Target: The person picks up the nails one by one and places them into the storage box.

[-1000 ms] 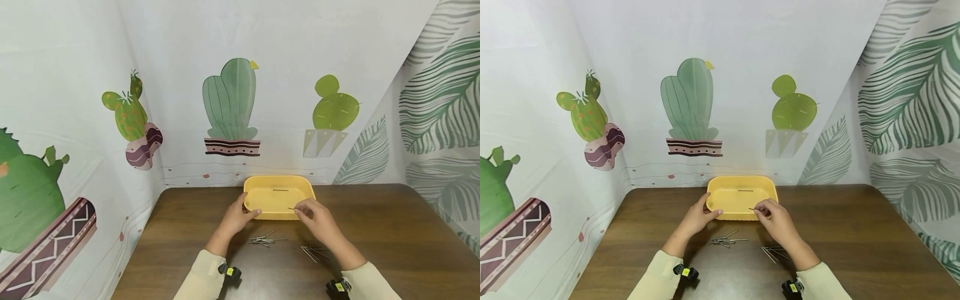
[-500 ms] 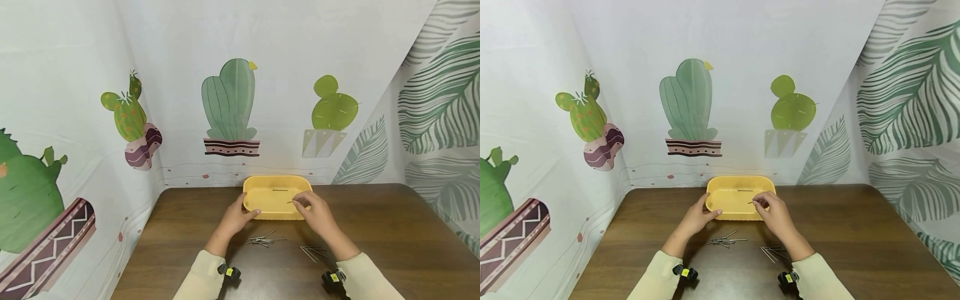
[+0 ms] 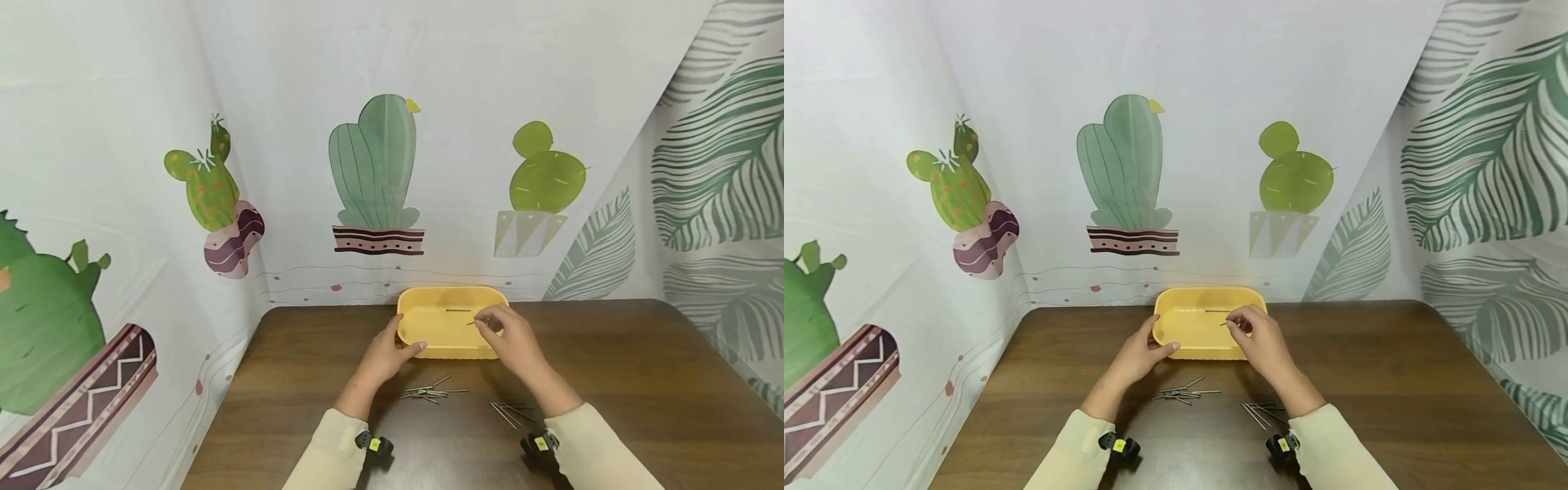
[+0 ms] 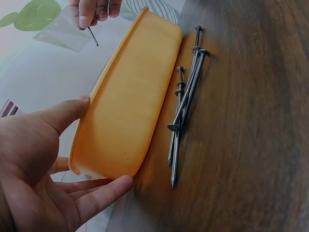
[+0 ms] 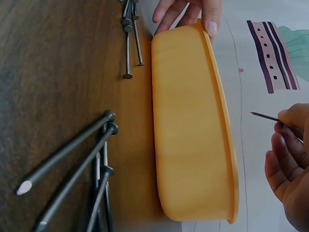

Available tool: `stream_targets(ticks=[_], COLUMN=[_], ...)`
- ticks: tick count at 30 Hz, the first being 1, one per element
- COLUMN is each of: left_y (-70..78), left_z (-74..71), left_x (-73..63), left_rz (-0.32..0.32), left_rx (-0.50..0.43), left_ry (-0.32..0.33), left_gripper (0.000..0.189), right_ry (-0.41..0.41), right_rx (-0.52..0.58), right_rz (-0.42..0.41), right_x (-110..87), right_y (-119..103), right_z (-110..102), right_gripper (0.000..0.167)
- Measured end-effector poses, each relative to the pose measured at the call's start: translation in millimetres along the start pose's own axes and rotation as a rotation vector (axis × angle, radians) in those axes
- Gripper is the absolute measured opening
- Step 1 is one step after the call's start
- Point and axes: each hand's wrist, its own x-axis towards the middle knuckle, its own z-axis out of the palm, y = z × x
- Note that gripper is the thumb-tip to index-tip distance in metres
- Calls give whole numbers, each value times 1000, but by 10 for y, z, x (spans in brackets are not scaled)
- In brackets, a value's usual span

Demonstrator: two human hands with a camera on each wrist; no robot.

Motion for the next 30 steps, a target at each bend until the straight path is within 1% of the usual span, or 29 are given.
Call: stream_targets(ticks=[6,13,20,30], left_y=[15,-1,0,-11], left_z=[-6,7,1,11], left_x=[-10,-10,-6,7], left_rz=[5,4,7,12], left_rx=[17,2,5,1], left_ry=[6,6,5,4], left_gripper=[91,90,92,90], right_ry=[-2,-9,7,8], right_rx=[-29,-32,-43,-48], right_rz=[-6,-1,-27,-36], right_x=[18,27,40,58], right_y=[-12,-32,-40,-25], right_z=[-20,-33,-36,-48], right_gripper=[4,6,6,7])
